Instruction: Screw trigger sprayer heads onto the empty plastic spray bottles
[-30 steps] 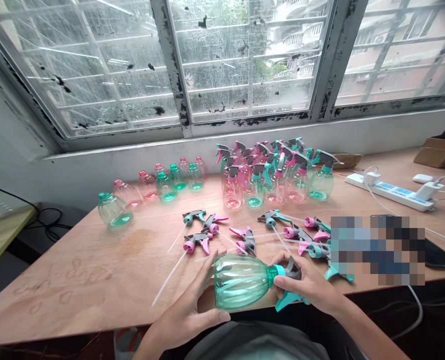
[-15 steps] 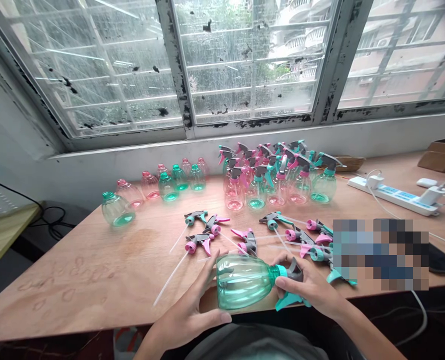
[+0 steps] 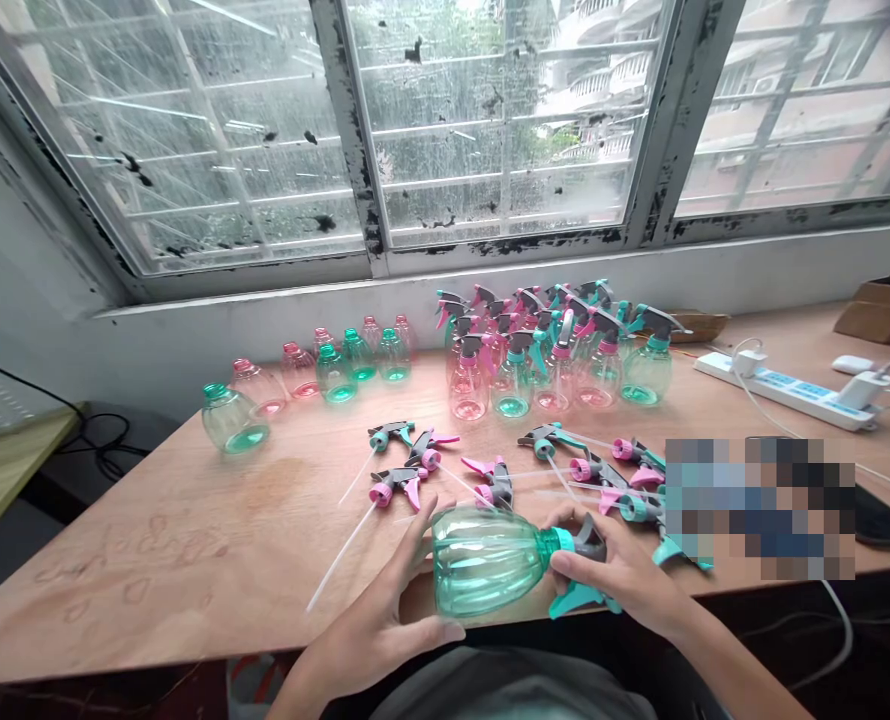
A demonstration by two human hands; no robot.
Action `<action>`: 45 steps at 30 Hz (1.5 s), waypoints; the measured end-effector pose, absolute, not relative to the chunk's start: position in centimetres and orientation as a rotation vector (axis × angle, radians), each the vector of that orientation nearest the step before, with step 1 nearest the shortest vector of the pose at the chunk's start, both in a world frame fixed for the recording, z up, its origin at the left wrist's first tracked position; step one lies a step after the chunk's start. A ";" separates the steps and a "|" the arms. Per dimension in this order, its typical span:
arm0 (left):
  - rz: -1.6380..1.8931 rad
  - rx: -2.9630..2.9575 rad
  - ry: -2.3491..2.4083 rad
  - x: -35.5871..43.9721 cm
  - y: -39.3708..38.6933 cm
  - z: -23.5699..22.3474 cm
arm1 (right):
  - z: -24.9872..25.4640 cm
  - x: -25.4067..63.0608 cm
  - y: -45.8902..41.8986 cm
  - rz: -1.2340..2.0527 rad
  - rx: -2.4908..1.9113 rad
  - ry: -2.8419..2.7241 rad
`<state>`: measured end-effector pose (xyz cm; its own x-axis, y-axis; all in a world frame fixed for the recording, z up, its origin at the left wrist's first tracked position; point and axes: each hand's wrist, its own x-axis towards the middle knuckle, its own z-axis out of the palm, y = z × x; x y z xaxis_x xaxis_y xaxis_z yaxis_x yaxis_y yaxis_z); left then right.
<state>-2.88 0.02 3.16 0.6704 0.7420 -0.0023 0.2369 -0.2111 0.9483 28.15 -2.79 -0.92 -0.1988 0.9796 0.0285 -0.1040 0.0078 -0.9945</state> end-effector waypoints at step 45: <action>0.549 1.820 0.759 -3.1 0.0 2.9 | -0.3 27.8 -3.0 1.383 -1.030 -1.274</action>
<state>-3.11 0.05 2.92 0.6943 0.7195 0.0180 0.2425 -0.2575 0.9354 27.85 -3.04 -0.34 -0.1858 0.9824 0.0212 -0.1017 0.0022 -0.9948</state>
